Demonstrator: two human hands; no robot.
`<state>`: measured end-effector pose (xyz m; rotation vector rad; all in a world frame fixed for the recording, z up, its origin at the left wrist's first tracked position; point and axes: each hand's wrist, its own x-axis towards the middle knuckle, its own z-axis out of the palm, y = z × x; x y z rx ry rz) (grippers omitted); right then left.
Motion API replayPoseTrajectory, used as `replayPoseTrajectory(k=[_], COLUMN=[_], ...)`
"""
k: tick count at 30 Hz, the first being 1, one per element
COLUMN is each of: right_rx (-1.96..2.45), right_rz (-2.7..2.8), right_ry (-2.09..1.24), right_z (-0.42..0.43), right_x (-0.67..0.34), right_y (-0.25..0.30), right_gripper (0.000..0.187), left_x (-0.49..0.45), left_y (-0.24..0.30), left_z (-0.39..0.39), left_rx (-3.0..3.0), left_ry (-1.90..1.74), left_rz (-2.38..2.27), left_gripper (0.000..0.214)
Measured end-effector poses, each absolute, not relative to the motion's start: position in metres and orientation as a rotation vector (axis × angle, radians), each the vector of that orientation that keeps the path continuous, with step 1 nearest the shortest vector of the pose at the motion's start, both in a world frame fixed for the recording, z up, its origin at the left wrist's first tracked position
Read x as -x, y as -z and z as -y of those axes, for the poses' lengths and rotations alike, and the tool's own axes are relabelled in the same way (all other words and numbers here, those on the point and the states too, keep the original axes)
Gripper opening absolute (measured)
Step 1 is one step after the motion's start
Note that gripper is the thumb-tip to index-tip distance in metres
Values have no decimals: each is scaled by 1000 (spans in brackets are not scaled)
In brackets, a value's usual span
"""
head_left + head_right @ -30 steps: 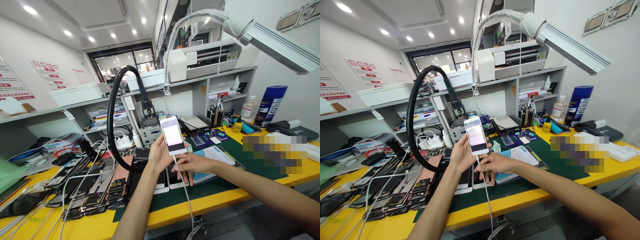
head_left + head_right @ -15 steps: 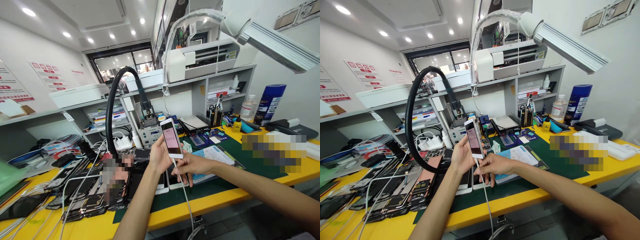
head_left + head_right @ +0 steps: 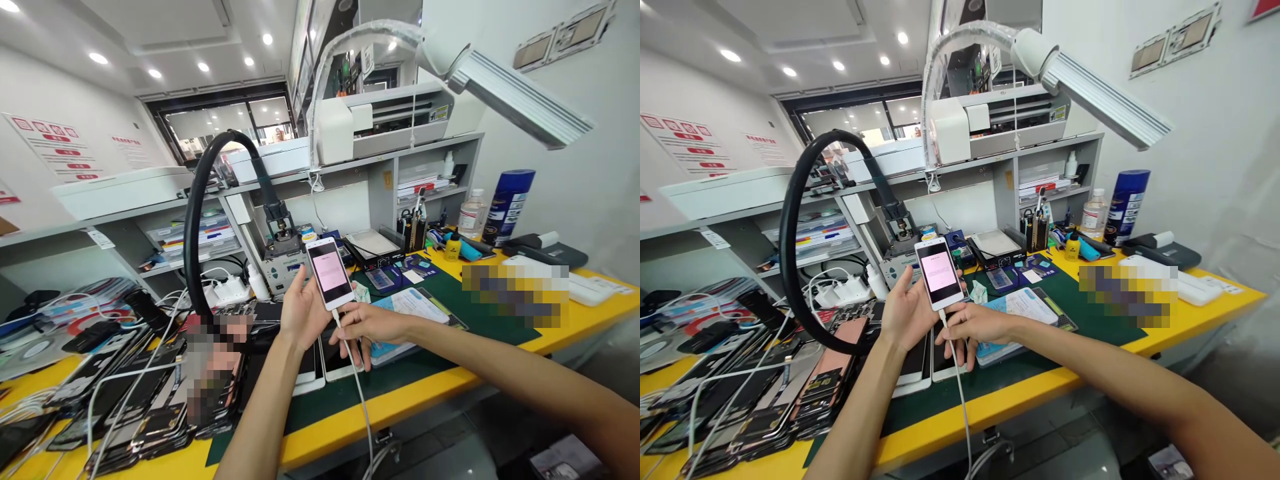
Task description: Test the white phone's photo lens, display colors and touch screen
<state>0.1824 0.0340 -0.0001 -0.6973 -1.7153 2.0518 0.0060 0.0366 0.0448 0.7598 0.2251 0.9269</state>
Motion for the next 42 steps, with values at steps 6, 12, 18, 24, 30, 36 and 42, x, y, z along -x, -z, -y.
replayPoseTrajectory(k=[6,12,18,24,30,36,42], right_rx=[655,686,667,639,643,555,600], right_rz=[1723,1701,1716,1714,1659,1462,1341], right_ry=[-2057,-2064,-2065,-2056,-2079,-2167,-1931], right_z=[-38,-35,-35,-36,-35,-37,-41], right_x=[-182,-183,-184,-184,-182,-187,-197], right_y=[3,-1,-1,1,-2,-5,-13], right_gripper=[37,37,38,38,35,33,43], left_x=[-6,-8,-3,4,2,2,2], left_y=[-46,-48,-46,-39,-37,-42,-42], left_z=[-35,-34,-38,-49,-50,-48,-47], left_rx=[-789,-799,-767,-718,-697,-703,-728], left_ry=[-978,-980,-986,-940,-904,-894,-859], left_rz=[-249,-273,-280,-311,-353,-431,-421], left_gripper=[53,55,59,62,58,57,58])
